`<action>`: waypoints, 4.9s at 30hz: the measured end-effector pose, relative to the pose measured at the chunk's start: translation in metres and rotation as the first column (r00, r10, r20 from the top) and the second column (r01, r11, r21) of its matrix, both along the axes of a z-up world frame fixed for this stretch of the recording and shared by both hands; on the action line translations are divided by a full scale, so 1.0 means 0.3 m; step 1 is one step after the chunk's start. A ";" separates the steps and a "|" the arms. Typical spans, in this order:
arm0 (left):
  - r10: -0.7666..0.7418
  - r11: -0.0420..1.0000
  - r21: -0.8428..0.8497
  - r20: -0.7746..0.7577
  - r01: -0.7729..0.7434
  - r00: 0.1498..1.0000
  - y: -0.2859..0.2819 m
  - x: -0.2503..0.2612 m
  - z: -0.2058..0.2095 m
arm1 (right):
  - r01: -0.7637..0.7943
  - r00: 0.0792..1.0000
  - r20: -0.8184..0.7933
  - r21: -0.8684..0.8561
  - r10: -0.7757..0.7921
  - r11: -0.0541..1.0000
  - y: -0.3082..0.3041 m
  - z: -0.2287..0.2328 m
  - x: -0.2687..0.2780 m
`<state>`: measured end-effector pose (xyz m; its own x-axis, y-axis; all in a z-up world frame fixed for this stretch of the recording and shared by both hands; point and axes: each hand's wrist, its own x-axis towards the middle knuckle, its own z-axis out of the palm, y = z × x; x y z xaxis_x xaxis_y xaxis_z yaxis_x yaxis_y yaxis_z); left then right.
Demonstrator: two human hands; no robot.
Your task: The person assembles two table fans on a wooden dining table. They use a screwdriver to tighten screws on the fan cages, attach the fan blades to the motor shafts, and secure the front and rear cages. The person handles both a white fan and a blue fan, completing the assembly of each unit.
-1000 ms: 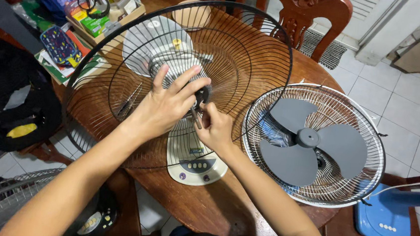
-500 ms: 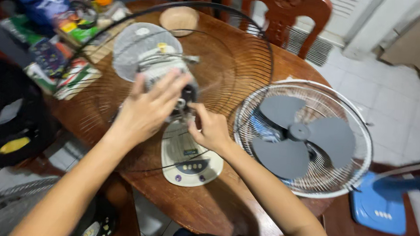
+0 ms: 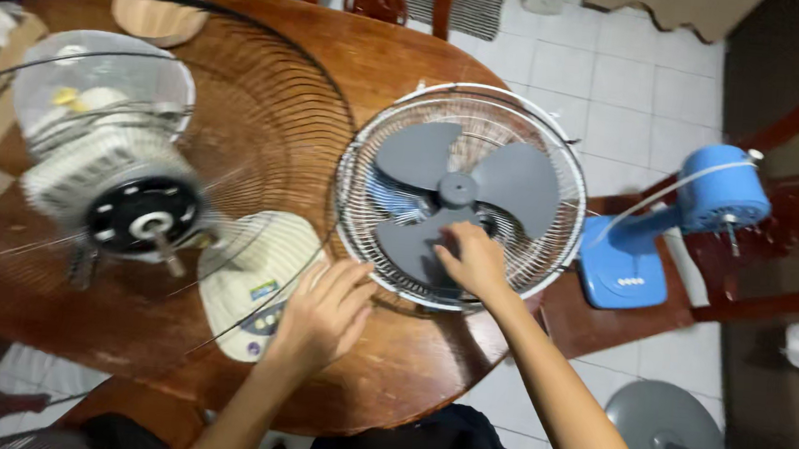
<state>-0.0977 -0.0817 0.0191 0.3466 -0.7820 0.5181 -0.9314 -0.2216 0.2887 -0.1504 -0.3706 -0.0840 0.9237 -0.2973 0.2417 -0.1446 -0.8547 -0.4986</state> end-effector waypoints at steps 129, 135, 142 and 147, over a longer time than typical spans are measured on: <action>0.588 0.798 -0.477 0.481 -0.368 0.650 0.828 0.123 0.452 | -0.267 0.868 0.493 0.368 0.057 0.890 0.791 0.165 0.133; 0.570 0.794 -0.509 0.431 -0.334 0.700 0.836 0.132 0.454 | -0.167 0.910 0.412 0.291 0.034 0.942 0.817 0.253 0.131; 0.586 0.670 -0.615 0.094 -0.416 0.804 0.806 0.125 0.478 | -0.328 0.598 0.792 0.103 0.122 0.939 0.857 0.354 0.154; 0.589 0.679 -0.521 -0.034 -0.517 0.807 0.814 0.156 0.462 | -0.111 0.570 0.790 -0.197 0.225 0.974 0.873 0.434 0.143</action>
